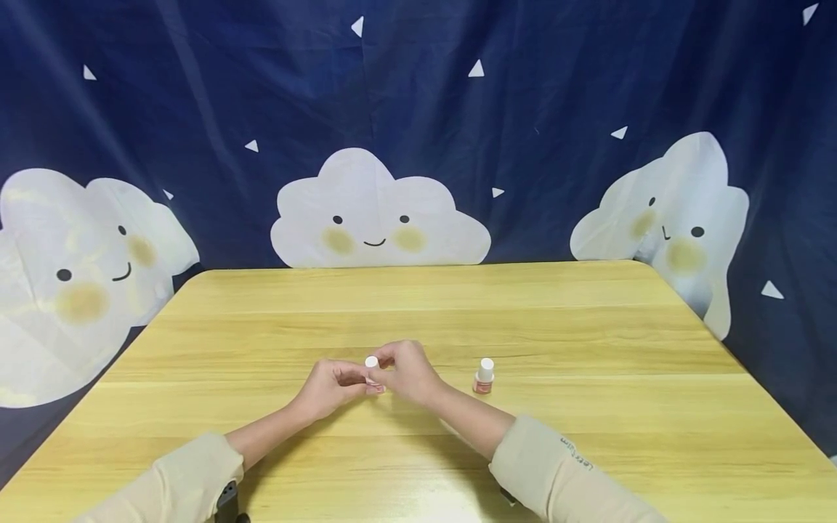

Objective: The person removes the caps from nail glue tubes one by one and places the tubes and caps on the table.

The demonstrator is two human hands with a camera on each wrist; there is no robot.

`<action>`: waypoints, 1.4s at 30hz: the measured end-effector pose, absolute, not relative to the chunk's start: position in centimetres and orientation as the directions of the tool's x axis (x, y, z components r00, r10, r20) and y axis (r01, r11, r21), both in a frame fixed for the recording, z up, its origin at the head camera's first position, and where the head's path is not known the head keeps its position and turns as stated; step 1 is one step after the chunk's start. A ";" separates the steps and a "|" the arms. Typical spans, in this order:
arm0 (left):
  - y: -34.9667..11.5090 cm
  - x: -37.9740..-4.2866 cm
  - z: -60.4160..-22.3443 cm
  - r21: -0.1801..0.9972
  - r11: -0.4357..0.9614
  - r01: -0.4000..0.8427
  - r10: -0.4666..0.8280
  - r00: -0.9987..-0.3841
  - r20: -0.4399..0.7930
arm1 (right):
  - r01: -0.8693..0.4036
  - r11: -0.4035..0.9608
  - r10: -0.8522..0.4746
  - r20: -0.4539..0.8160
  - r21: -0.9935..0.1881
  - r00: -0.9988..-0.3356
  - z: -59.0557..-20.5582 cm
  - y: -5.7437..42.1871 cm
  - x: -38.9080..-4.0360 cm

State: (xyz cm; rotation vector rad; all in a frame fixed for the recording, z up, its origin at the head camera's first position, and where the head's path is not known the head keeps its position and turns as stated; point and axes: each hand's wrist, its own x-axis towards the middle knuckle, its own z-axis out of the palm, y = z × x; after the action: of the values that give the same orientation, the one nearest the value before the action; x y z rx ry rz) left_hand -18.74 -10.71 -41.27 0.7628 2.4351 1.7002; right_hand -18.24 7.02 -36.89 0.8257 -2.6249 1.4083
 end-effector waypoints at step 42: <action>-10.6 -18.4 -41.0 0.898 0.284 0.336 0.418 -0.886 0.200 | -0.538 0.441 -0.415 0.368 -0.719 -0.832 -36.7 7.1 -18.1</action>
State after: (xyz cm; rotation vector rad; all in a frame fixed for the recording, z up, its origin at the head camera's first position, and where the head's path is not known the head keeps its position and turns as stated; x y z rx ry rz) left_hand -18.39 -10.56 -40.97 0.7235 2.4561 1.6884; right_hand -18.09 7.06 -36.66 0.8478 -2.5476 1.3482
